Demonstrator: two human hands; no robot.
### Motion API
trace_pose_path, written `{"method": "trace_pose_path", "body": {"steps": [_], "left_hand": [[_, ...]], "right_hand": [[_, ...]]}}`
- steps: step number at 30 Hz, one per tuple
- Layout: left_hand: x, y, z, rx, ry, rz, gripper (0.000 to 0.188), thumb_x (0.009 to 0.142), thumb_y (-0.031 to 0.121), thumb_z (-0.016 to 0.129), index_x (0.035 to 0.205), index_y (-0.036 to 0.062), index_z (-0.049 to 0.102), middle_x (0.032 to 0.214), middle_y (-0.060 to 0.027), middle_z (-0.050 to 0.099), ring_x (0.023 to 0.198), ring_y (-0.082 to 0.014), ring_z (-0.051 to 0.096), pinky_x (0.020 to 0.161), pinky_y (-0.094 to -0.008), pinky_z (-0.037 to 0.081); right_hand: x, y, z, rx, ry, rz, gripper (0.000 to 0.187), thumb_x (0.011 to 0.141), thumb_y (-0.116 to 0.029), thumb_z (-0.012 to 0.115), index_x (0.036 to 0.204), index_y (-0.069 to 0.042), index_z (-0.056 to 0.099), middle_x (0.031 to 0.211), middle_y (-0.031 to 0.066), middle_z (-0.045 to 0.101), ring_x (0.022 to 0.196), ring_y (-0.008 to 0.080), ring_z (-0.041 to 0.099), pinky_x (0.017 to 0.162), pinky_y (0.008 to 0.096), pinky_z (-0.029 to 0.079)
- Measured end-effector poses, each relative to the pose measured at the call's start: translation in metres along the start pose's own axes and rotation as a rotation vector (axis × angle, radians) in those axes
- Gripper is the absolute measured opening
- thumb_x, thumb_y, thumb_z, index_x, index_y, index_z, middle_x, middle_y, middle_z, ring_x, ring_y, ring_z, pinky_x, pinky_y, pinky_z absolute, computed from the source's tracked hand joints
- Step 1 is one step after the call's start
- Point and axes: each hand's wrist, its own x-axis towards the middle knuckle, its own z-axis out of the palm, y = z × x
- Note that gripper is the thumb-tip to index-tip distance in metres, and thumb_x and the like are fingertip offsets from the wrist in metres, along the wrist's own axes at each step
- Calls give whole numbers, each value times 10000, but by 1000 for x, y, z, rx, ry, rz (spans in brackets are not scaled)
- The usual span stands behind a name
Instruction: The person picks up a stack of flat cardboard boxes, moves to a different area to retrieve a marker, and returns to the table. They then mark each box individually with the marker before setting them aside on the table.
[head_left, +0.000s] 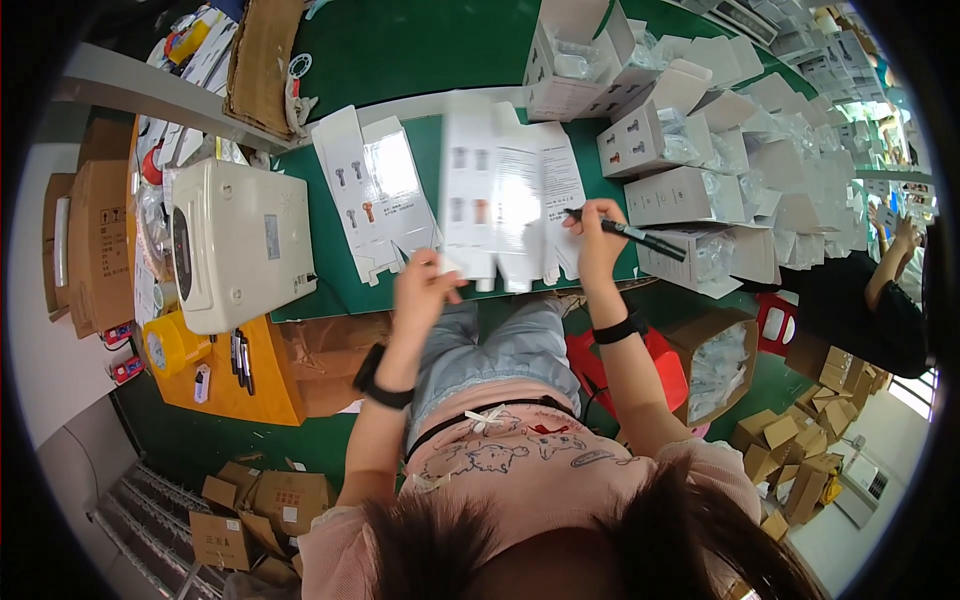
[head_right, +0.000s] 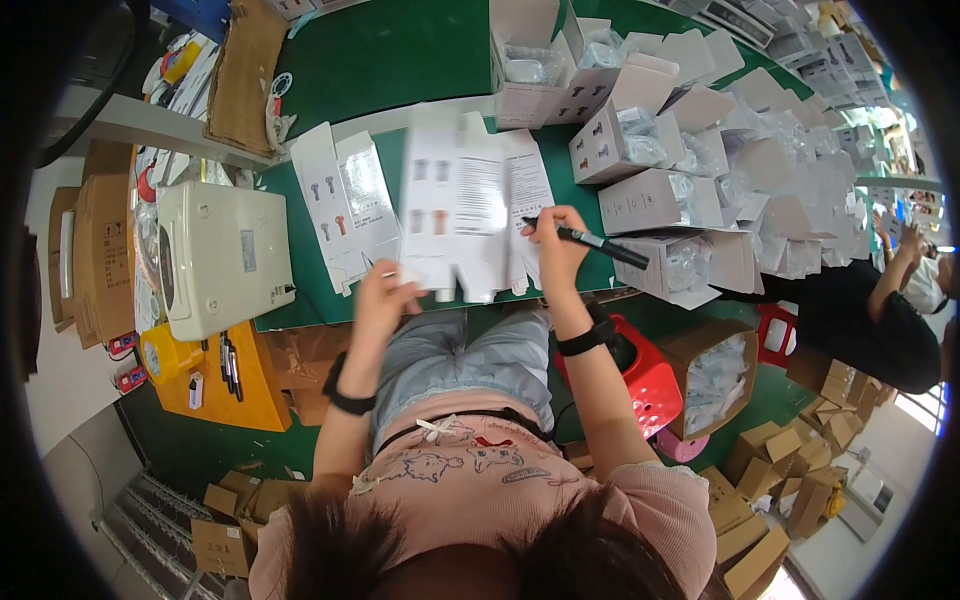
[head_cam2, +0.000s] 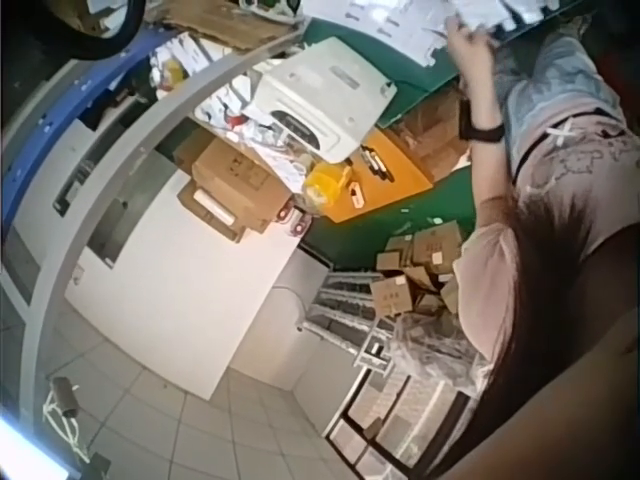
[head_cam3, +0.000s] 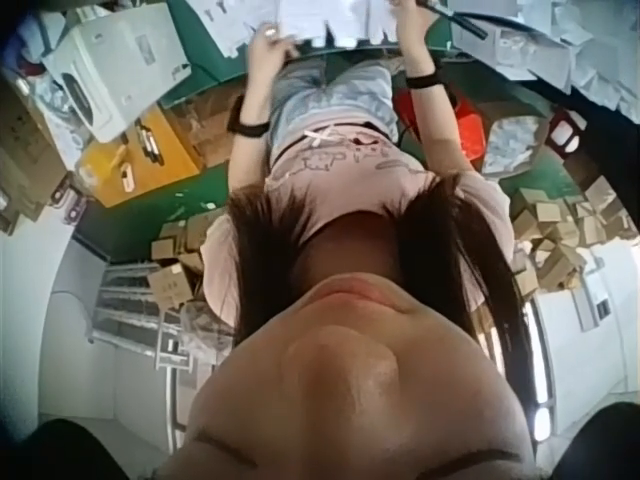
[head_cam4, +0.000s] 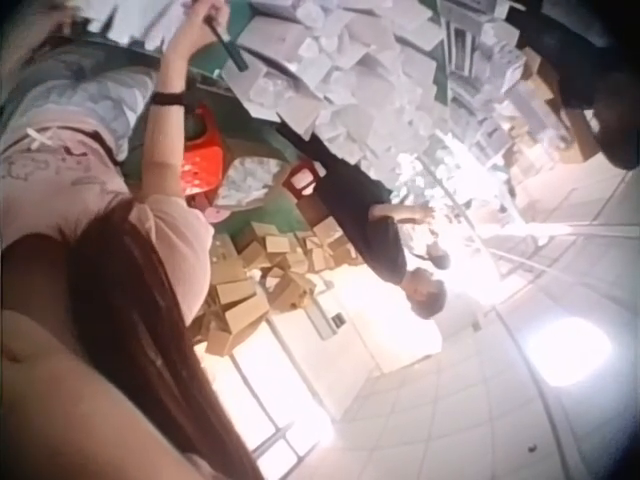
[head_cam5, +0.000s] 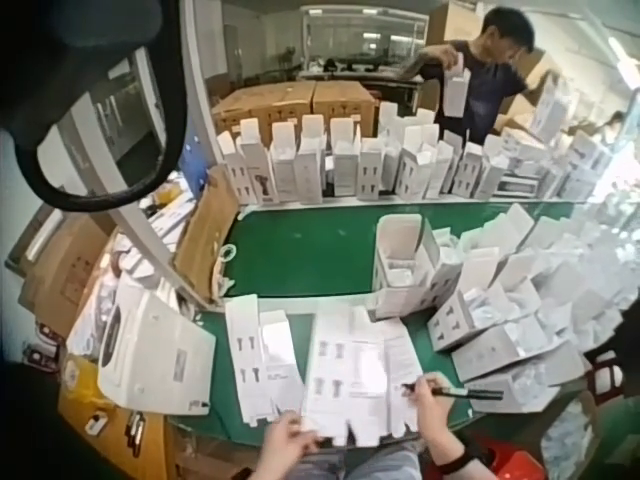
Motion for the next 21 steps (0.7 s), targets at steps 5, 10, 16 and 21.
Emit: {"method": "trace_pose_path", "body": {"steps": [5, 10, 16, 21], "left_hand": [[-28, 19, -67, 481, 299, 168, 232, 731, 47, 594, 890, -9, 436, 684, -144, 590, 518, -206, 551, 482, -298, 433], [-14, 26, -8, 942, 474, 511, 385, 698, 288, 661, 859, -16, 488, 663, -135, 548, 629, -322, 546, 563, -376, 435], [17, -7, 75, 865, 27, 247, 436, 697, 346, 650, 802, -41, 479, 662, -196, 557, 609, -350, 564, 527, -384, 450], [24, -10, 87, 941, -18, 195, 451, 679, 334, 671, 749, -54, 453, 624, -225, 550, 579, -357, 576, 481, -382, 462]], "right_hand": [[39, 10, 7, -164, -154, 50, 132, 789, -93, 554, 702, -1, 517, 597, 32, 557, 518, 83, 540, 472, 196, 408], [57, 42, 29, -274, -288, 114, 127, 774, -87, 562, 690, 1, 524, 571, 27, 549, 510, 73, 526, 472, 192, 399], [57, 64, 29, -319, -267, 44, 107, 778, -67, 553, 695, -5, 526, 560, 17, 537, 492, 62, 502, 458, 179, 370], [58, 62, 30, -414, -287, -15, 112, 742, -76, 573, 678, 8, 540, 542, 26, 538, 487, 65, 488, 462, 205, 378]]}}
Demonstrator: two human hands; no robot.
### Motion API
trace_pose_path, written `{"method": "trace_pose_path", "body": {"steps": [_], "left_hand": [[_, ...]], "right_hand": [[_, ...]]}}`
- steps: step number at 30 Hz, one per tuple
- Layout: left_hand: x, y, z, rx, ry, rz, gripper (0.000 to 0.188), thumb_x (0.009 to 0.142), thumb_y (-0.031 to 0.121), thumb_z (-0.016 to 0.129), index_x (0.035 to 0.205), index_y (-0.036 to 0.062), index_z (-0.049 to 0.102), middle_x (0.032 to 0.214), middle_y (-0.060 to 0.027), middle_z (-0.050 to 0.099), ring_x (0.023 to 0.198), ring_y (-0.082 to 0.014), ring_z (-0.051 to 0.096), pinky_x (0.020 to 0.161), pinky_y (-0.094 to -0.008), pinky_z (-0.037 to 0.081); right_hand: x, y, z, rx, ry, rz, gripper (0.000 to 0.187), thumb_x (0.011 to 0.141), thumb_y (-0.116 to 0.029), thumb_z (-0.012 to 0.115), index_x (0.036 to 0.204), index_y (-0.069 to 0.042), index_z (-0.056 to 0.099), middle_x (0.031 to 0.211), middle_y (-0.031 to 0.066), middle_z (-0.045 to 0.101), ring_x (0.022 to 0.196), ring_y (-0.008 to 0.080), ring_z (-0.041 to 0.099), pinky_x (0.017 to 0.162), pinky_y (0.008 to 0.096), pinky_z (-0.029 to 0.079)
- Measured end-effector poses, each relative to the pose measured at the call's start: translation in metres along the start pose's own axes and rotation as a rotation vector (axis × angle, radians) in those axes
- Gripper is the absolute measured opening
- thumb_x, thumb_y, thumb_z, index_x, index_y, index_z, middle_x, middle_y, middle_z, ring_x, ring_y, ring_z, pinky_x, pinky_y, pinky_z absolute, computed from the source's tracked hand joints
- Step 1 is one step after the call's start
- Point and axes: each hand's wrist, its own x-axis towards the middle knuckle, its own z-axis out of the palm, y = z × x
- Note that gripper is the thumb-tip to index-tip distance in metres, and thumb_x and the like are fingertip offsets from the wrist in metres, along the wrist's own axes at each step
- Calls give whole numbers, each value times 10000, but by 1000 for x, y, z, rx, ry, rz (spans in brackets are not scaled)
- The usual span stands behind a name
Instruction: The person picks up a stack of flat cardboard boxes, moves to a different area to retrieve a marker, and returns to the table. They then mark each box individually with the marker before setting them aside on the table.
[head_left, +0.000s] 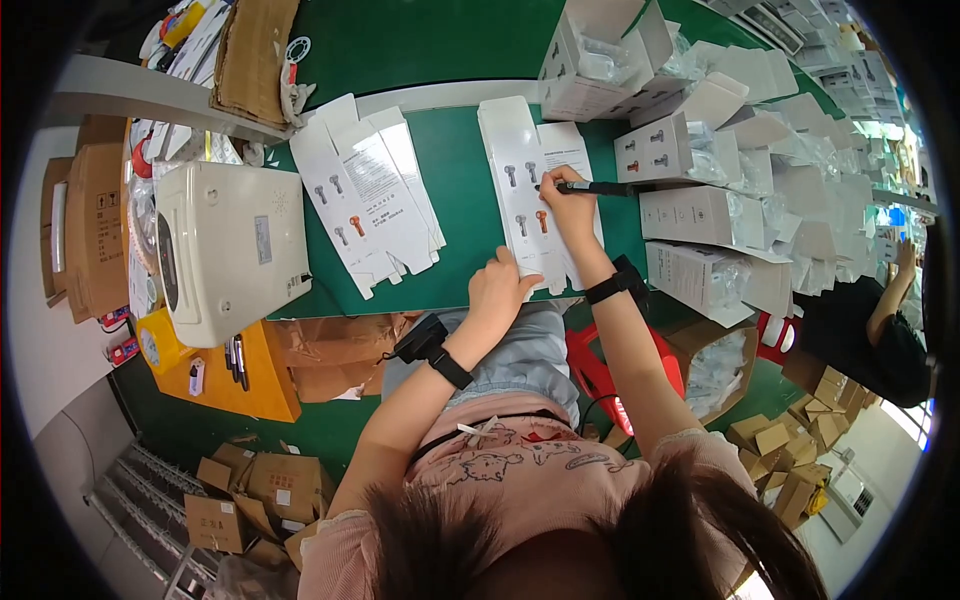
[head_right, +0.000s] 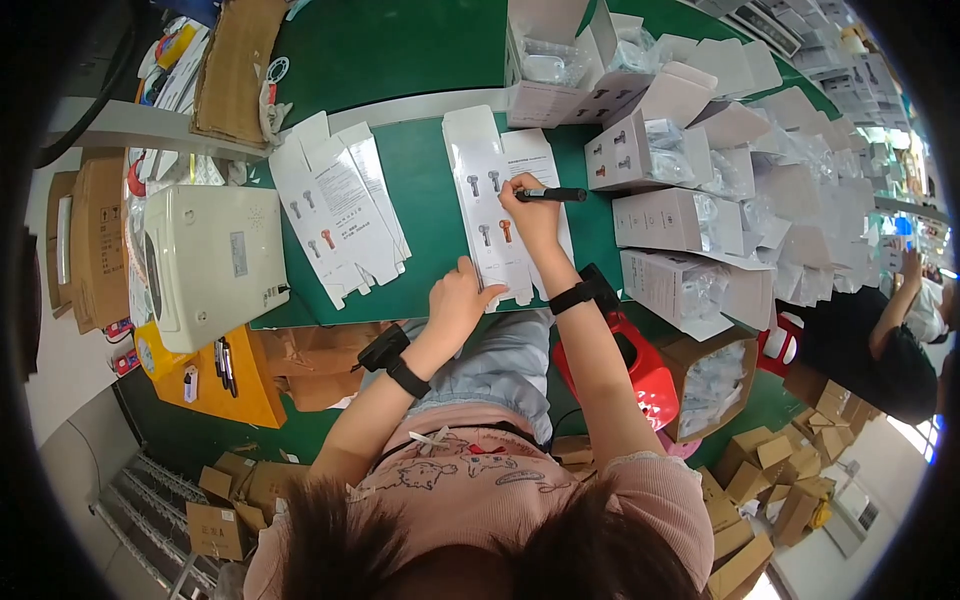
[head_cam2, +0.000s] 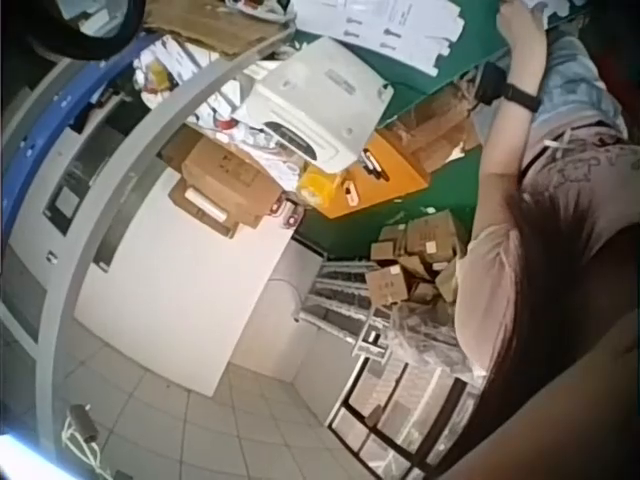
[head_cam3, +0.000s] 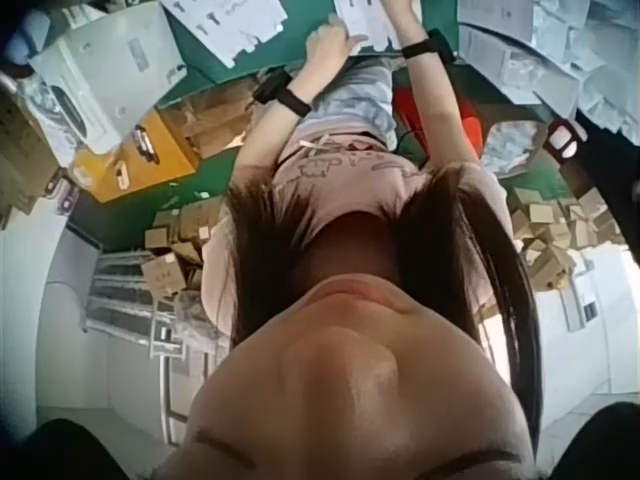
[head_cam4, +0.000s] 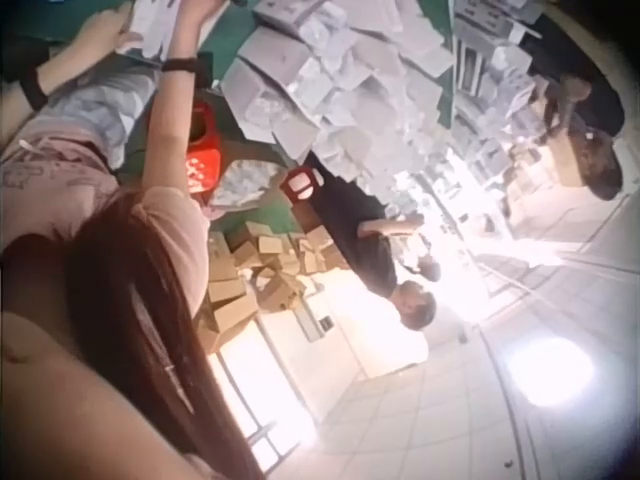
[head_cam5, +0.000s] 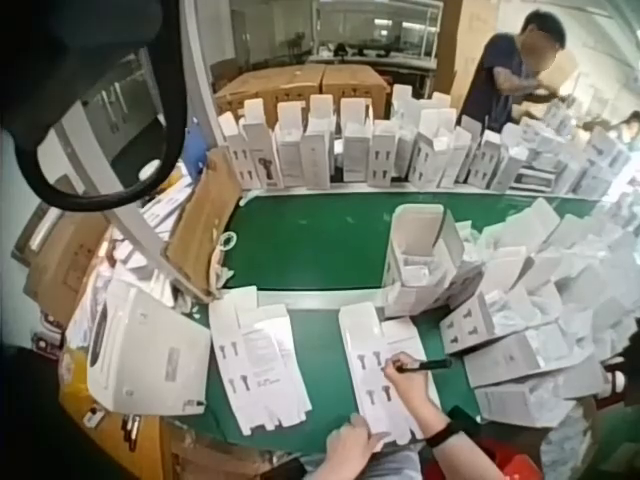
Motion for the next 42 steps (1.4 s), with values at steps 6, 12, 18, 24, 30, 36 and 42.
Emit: {"method": "trace_pose_path", "body": {"steps": [6, 12, 18, 24, 30, 36, 42], "left_hand": [[-1, 0, 6, 21, 28, 17, 393, 667, 246, 690, 742, -49, 440, 613, -225, 550, 585, -363, 576, 485, -387, 465], [0, -8, 14, -27, 88, 25, 311, 668, 143, 672, 755, -51, 444, 615, -223, 550, 603, -368, 573, 497, -397, 460], [3, -22, 16, -172, 118, 7, 246, 667, 90, 657, 747, -45, 469, 623, -202, 558, 605, -342, 577, 519, -391, 446], [2, -26, 20, -267, 114, -6, 219, 655, 83, 664, 718, -35, 490, 616, -175, 563, 579, -315, 570, 519, -363, 431], [3, -26, 19, -289, 111, -3, 216, 657, 87, 663, 716, -32, 494, 612, -173, 561, 580, -310, 570, 516, -353, 428], [-2, -25, 19, -280, 116, -10, 204, 681, 73, 638, 750, -33, 477, 604, -165, 557, 574, -293, 576, 507, -348, 427], [-35, -44, -36, -891, 101, -203, 113, 779, 1, 509, 857, -7, 428, 664, -110, 577, 573, -195, 599, 460, -269, 458]], "right_hand": [[-1, 1, -2, -37, 5, -48, 116, 766, -59, 553, 672, 3, 525, 545, 18, 536, 495, 64, 503, 465, 191, 377], [-22, -6, -11, 145, 58, 4, 101, 747, -56, 566, 672, 4, 535, 541, 29, 546, 497, 74, 517, 467, 201, 389], [-75, 1, -13, -80, -75, -13, 99, 712, -85, 603, 659, -19, 551, 513, 48, 546, 439, 85, 492, 435, 228, 384], [-81, 1, -8, -217, -78, -91, 103, 693, -95, 616, 653, -27, 549, 516, 63, 536, 435, 109, 495, 438, 235, 388], [-78, 5, -7, -218, -100, -168, 113, 688, -97, 618, 648, -24, 542, 518, 71, 530, 438, 119, 498, 437, 235, 387], [-83, 4, -10, -35, -85, -46, 105, 716, -62, 588, 649, -7, 529, 512, 44, 520, 454, 111, 505, 457, 229, 399], [-63, -37, -37, 530, 151, 50, 84, 784, -38, 517, 826, 34, 510, 633, 100, 566, 511, 130, 533, 511, 221, 433]]}}
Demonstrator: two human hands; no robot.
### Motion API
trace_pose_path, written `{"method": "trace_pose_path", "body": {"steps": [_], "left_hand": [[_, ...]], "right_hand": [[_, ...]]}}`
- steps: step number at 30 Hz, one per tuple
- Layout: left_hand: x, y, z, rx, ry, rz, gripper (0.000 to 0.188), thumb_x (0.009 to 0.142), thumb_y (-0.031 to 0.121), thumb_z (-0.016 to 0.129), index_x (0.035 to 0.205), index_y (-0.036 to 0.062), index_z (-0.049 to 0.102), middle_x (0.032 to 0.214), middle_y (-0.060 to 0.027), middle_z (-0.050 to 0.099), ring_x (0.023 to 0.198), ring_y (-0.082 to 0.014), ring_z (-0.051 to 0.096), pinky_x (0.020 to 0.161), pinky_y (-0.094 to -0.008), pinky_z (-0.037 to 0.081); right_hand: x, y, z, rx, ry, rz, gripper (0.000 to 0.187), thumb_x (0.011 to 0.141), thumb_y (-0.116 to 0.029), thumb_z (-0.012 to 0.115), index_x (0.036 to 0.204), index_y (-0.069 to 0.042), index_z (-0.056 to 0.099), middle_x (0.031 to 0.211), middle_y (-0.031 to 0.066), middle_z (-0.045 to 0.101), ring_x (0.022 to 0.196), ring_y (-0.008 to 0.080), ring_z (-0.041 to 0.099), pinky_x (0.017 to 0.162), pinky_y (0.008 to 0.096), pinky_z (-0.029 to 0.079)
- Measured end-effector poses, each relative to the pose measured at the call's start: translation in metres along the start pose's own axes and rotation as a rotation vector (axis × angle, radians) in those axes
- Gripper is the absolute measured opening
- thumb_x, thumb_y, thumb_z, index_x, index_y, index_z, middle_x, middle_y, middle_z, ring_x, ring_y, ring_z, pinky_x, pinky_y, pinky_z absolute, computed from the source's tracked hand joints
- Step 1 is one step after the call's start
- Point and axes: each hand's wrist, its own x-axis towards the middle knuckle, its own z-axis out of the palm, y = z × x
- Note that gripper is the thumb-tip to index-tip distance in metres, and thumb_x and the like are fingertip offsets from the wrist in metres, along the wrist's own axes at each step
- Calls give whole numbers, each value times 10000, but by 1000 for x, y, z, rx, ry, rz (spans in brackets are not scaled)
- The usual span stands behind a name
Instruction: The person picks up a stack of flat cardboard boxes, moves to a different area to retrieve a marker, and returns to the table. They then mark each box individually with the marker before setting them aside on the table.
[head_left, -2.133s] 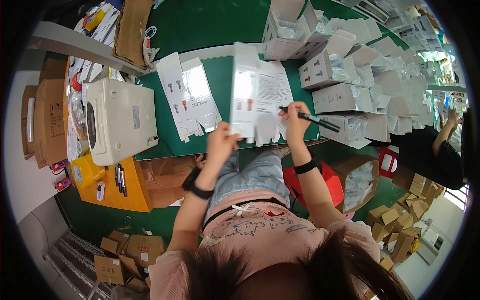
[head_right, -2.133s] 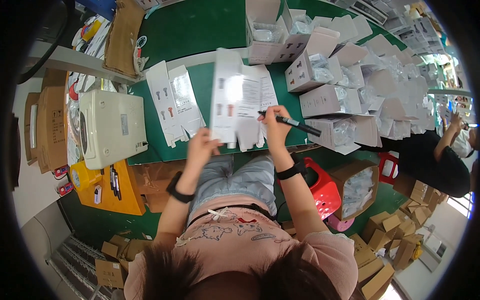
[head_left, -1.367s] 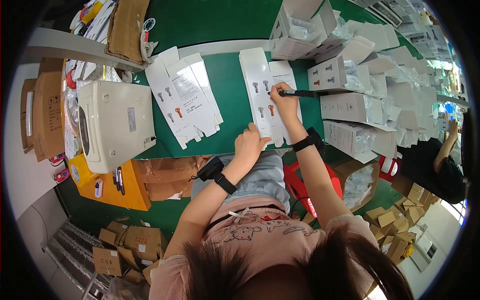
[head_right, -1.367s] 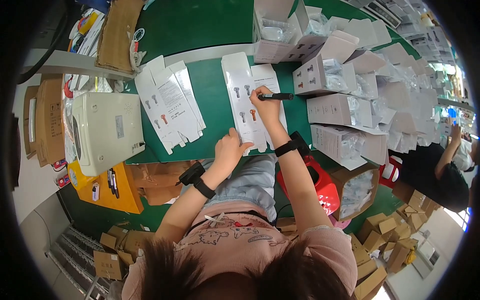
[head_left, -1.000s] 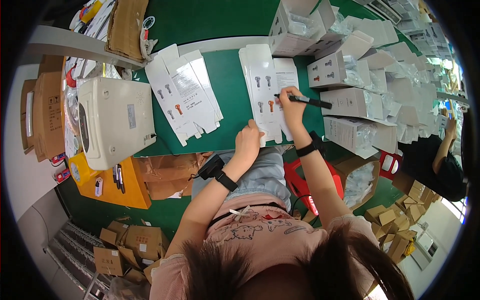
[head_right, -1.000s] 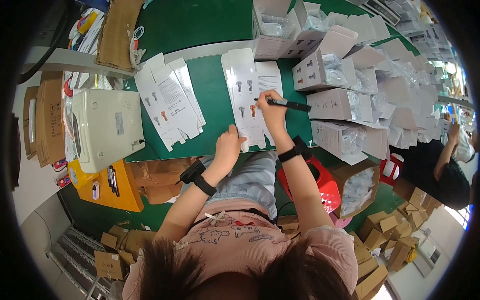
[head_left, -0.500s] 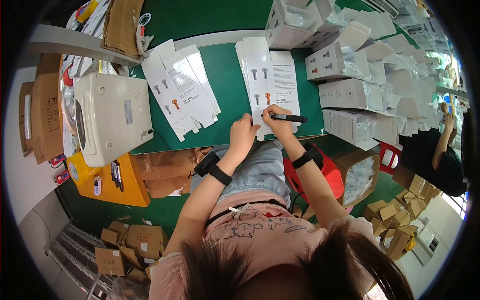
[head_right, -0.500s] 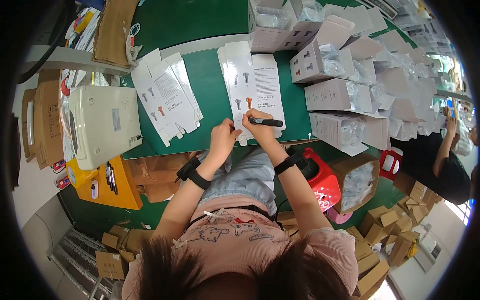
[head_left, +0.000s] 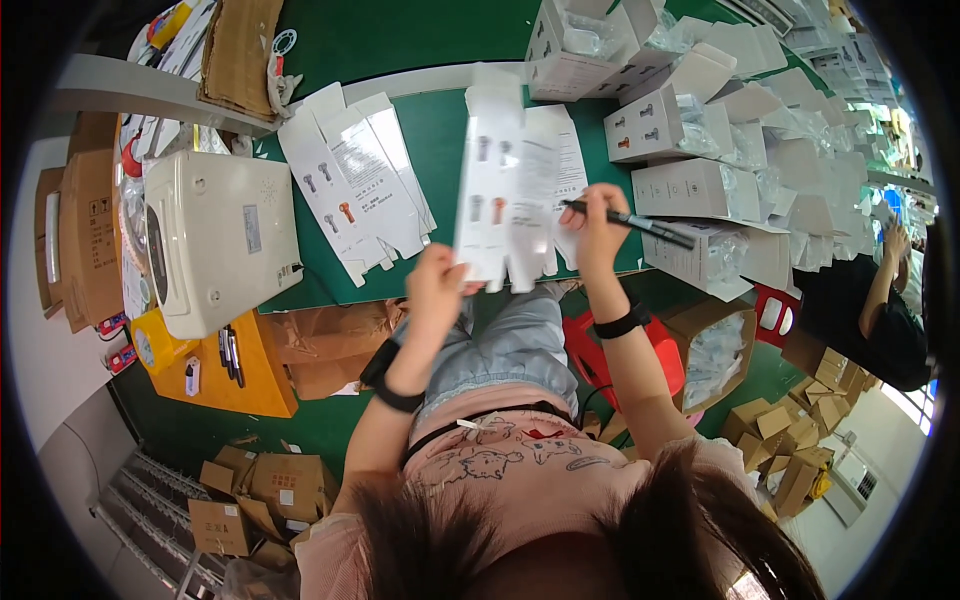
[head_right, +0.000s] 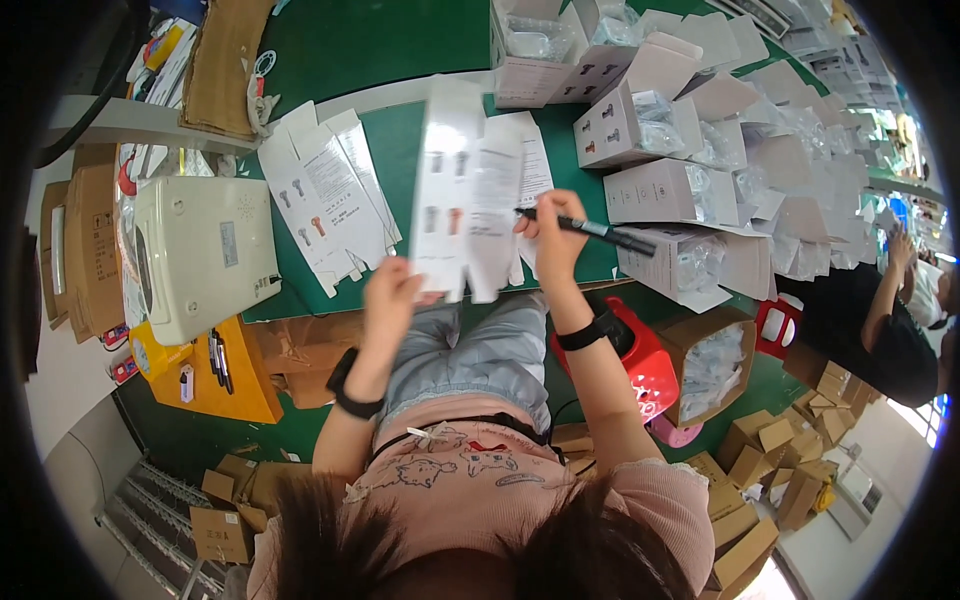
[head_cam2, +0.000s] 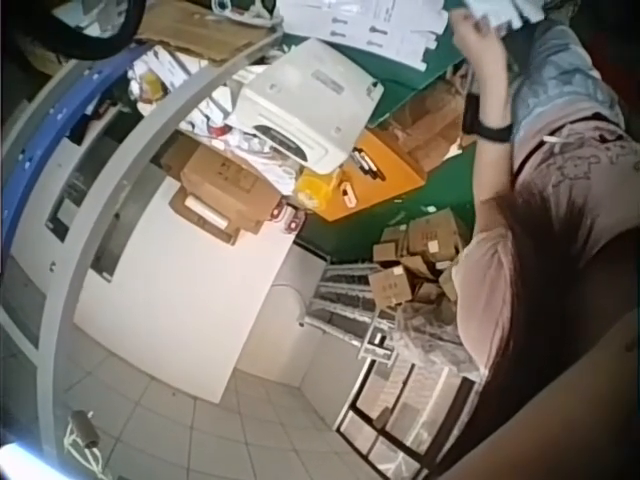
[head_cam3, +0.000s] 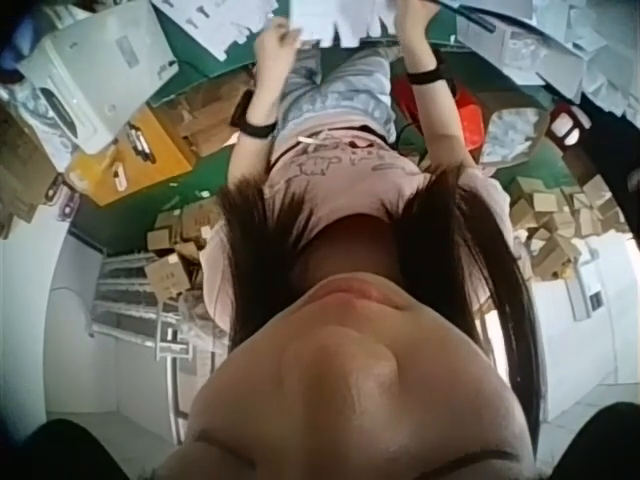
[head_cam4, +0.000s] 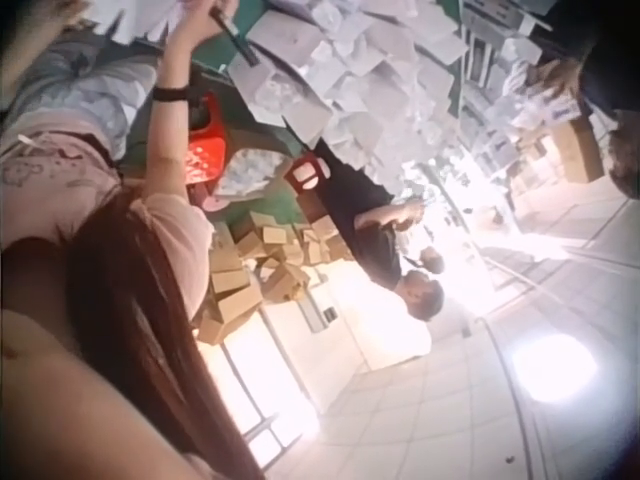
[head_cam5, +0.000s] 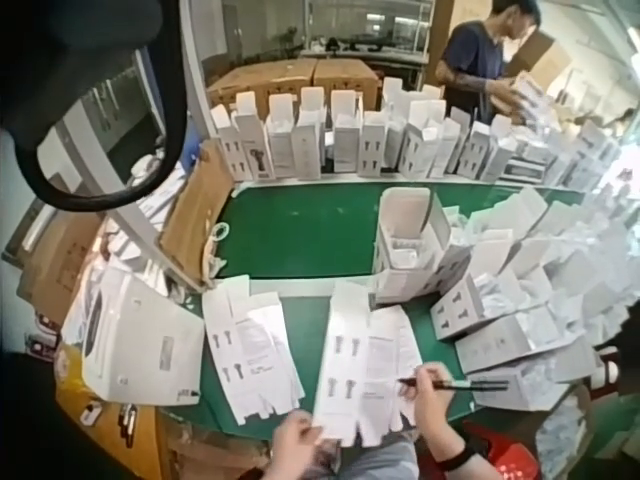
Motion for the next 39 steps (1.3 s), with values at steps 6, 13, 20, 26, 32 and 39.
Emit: {"method": "trace_pose_path", "body": {"steps": [6, 13, 20, 26, 32, 39], "left_hand": [[-43, 38, -89, 613, 458, 245, 232, 770, 89, 552, 943, -12, 436, 796, -144, 557, 667, -253, 573, 578, -326, 460], [-10, 26, 1, 696, 145, 225, 358, 719, 244, 628, 924, -3, 472, 792, -152, 521, 698, -304, 540, 591, -371, 436], [17, -2, 62, 1028, 8, 280, 450, 613, 342, 695, 776, 12, 436, 729, -111, 492, 679, -265, 547, 562, -333, 452], [21, -10, 64, 1060, 32, 334, 470, 581, 343, 712, 786, 23, 436, 744, -100, 491, 686, -250, 545, 559, -323, 453], [22, -11, 64, 1059, 27, 320, 463, 580, 331, 715, 786, 26, 435, 747, -100, 491, 692, -248, 546, 557, -317, 451], [23, -14, 58, 1011, 25, 305, 416, 606, 278, 708, 783, 22, 433, 737, -107, 497, 685, -260, 553, 548, -328, 456]], "right_hand": [[47, -7, 7, -275, -165, -195, 60, 790, -24, 506, 788, 36, 507, 652, 95, 567, 519, 104, 524, 517, 191, 416], [61, 31, 22, -532, -204, -14, 74, 731, -35, 553, 668, 3, 545, 518, 16, 530, 463, 51, 491, 449, 185, 376], [62, 50, 19, -487, -159, -58, 62, 707, -31, 551, 654, -1, 544, 492, 0, 503, 445, 43, 459, 432, 188, 360], [64, 56, 15, -538, -184, -89, 59, 699, -31, 551, 651, 2, 540, 490, 5, 500, 450, 43, 452, 433, 195, 358], [64, 54, 15, -495, -179, -80, 63, 698, -37, 561, 654, 3, 540, 502, 18, 508, 461, 55, 463, 442, 199, 367], [14, 33, -1, -500, -195, -144, 73, 720, -31, 560, 663, 7, 534, 532, 32, 536, 474, 67, 500, 452, 206, 394]]}}
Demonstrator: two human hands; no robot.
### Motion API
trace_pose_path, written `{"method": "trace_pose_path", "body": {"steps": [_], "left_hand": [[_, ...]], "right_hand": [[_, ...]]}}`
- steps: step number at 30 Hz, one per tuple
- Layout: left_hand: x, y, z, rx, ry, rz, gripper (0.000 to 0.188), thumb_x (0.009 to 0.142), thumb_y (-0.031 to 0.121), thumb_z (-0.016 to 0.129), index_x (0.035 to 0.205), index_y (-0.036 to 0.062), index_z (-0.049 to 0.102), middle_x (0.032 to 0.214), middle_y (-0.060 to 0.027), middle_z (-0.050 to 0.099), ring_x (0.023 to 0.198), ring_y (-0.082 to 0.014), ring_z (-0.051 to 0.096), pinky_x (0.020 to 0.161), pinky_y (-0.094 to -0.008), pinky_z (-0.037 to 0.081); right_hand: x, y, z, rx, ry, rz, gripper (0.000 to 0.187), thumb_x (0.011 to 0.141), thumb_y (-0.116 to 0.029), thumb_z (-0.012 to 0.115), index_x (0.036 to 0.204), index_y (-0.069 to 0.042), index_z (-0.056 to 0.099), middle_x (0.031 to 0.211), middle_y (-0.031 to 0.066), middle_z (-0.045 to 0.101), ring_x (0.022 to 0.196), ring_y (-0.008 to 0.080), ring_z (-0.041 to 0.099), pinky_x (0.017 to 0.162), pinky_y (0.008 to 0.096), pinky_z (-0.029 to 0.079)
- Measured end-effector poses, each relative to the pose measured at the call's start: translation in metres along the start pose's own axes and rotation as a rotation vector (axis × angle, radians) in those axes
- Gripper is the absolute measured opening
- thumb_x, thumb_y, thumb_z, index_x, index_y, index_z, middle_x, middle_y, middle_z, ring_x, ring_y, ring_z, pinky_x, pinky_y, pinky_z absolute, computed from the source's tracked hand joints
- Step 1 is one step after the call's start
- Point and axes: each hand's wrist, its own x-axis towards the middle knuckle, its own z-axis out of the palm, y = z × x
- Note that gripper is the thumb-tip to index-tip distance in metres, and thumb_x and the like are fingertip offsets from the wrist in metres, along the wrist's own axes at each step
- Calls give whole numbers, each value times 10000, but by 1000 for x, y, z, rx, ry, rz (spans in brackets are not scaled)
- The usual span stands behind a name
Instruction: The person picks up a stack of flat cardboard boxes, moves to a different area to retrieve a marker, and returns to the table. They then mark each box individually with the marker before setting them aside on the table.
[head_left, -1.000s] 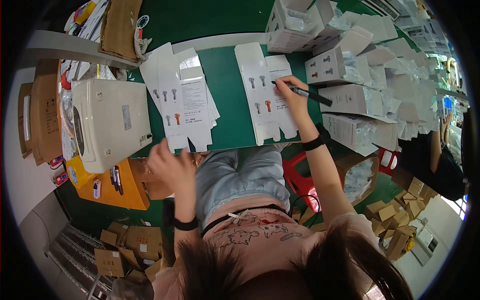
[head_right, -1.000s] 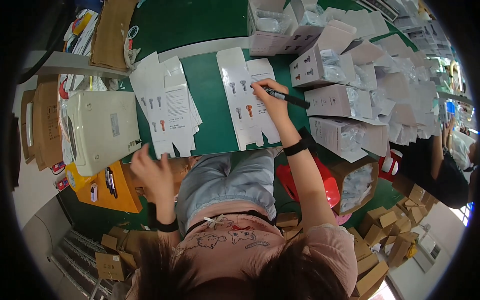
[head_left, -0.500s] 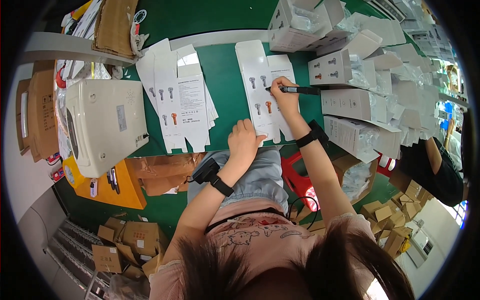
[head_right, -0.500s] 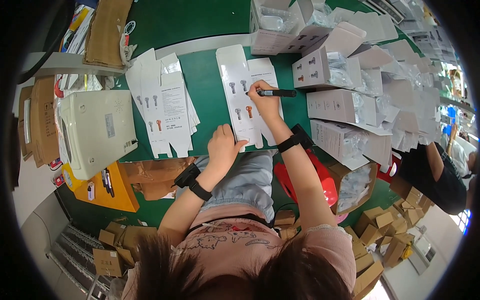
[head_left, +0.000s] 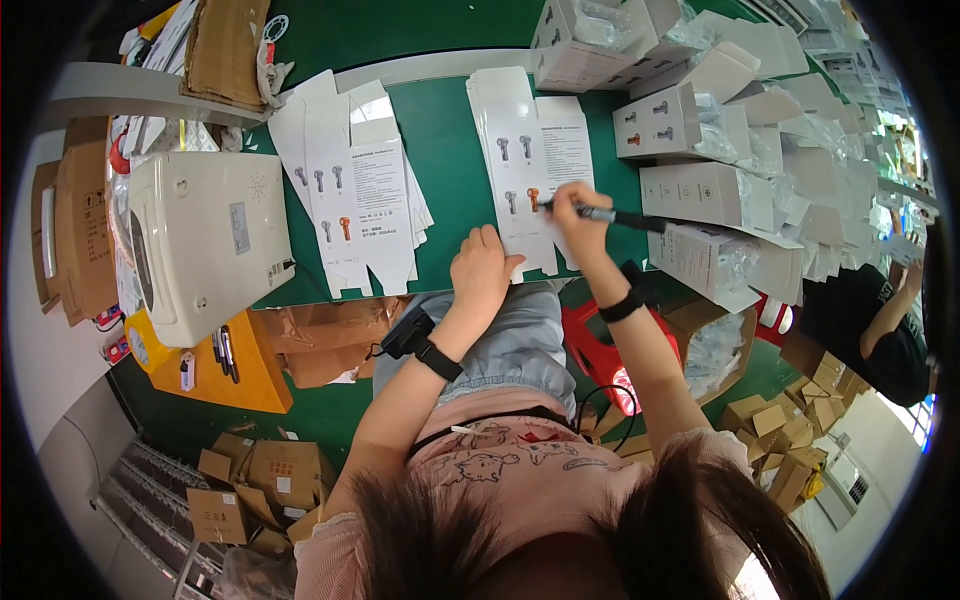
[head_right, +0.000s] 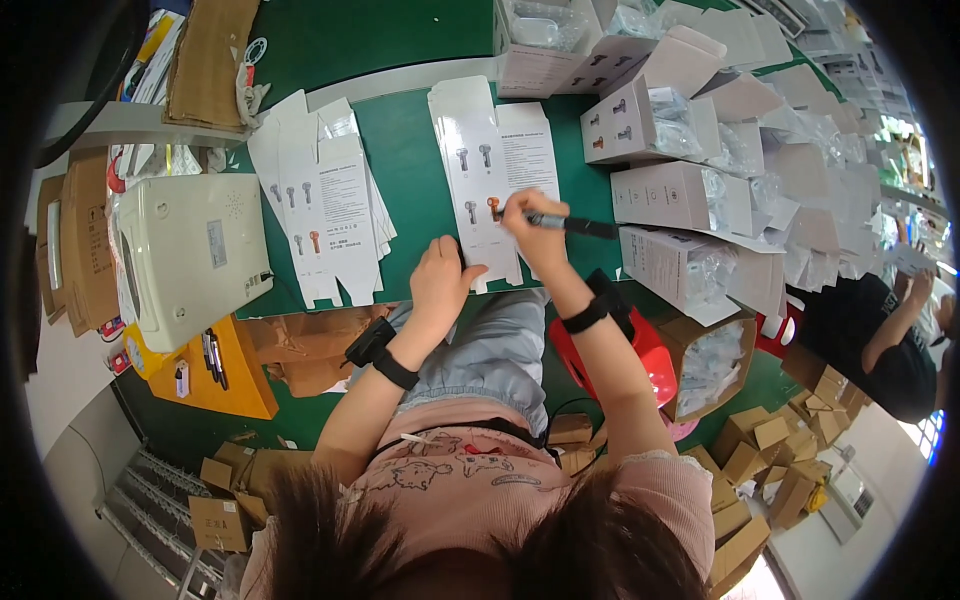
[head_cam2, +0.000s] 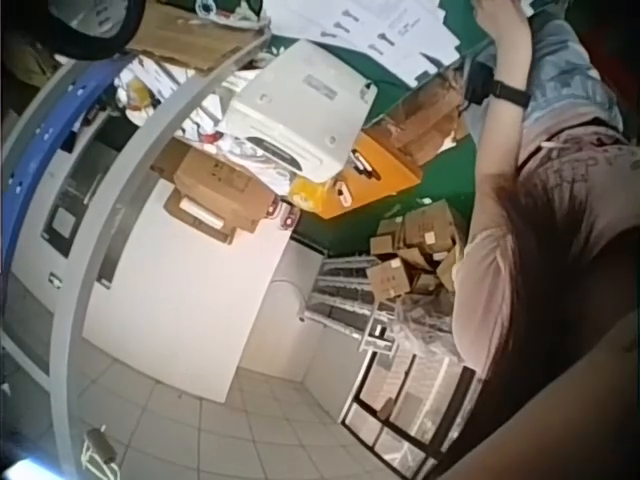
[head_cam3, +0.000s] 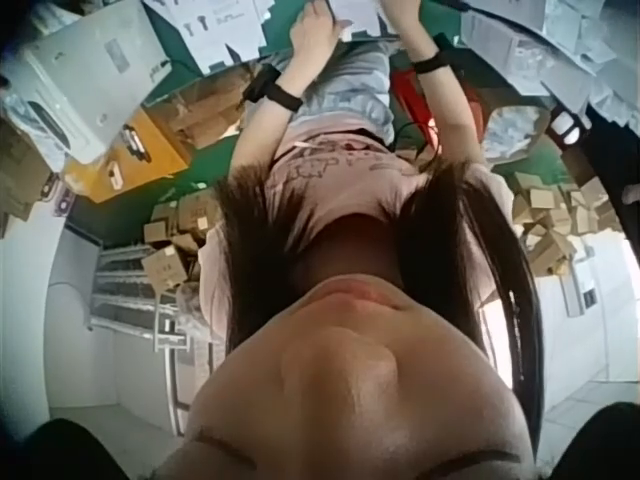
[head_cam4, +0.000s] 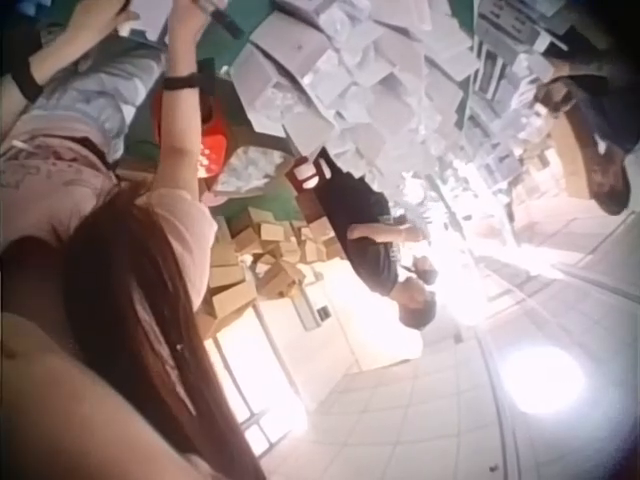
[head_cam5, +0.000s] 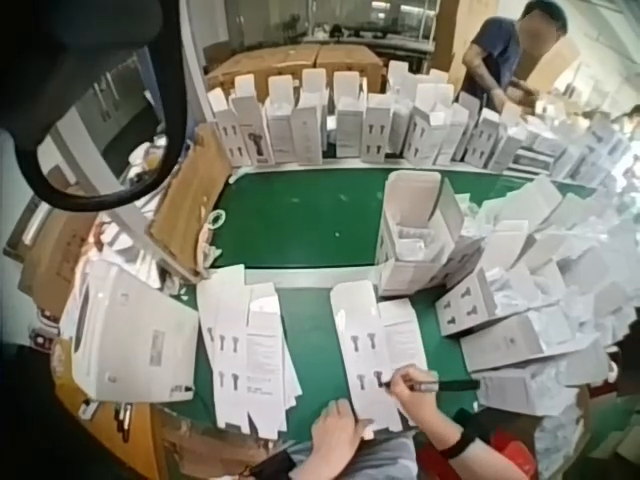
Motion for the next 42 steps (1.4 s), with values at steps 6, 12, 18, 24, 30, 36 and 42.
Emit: {"method": "trace_pose_path", "body": {"steps": [6, 12, 18, 24, 30, 36, 42], "left_hand": [[1, 0, 2, -57, 17, -7, 376, 622, 230, 702, 775, 19, 431, 735, -113, 505, 688, -272, 557, 543, -341, 460], [2, 0, 3, -81, 18, -22, 353, 627, 195, 697, 770, 14, 431, 734, -123, 509, 703, -278, 555, 545, -340, 460], [4, -2, 0, -107, 3, -47, 302, 670, 120, 671, 773, -1, 414, 746, -141, 540, 679, -256, 584, 538, -316, 473], [-21, -36, -81, -1266, -62, -406, 194, 765, -75, 496, 879, -9, 354, 770, -160, 576, 621, -221, 614, 506, -252, 497], [-37, -59, -134, -4, 459, -198, 248, 751, 14, 548, 959, -5, 415, 828, -140, 545, 691, -253, 565, 602, -332, 468], [-28, -17, -65, -483, 19, -147, 356, 691, 77, 623, 997, 4, 458, 980, -184, 455, 873, -303, 467, 744, -344, 400], [-7, -2, -8, -469, -83, -34, 406, 678, 42, 613, 1019, -60, 417, 973, -205, 433, 907, -344, 447, 771, -381, 391]], "right_hand": [[-32, 15, 11, -76, -134, 69, 57, 682, -32, 590, 656, -5, 547, 531, 40, 539, 474, 69, 489, 452, 217, 393], [-30, 13, 14, -176, -121, -62, 54, 684, -31, 591, 659, -4, 552, 528, 36, 536, 475, 75, 496, 452, 217, 396], [-30, 1, 7, 114, -92, 113, 64, 721, -23, 551, 667, 3, 529, 541, 45, 540, 484, 95, 516, 464, 209, 402], [7, -33, -17, 643, 247, 69, 109, 805, -77, 477, 714, -19, 466, 613, 81, 525, 460, 113, 485, 423, 203, 366], [37, -20, -8, 235, 57, 176, 115, 802, -75, 500, 717, 2, 495, 603, 60, 542, 492, 91, 514, 454, 182, 385], [46, 9, 15, 84, -79, 195, 98, 779, -59, 534, 721, 20, 531, 593, 45, 561, 512, 73, 533, 476, 171, 398], [44, 17, 21, -56, 30, 90, 59, 713, -43, 570, 675, -1, 555, 523, 24, 544, 475, 55, 498, 465, 190, 387]]}}
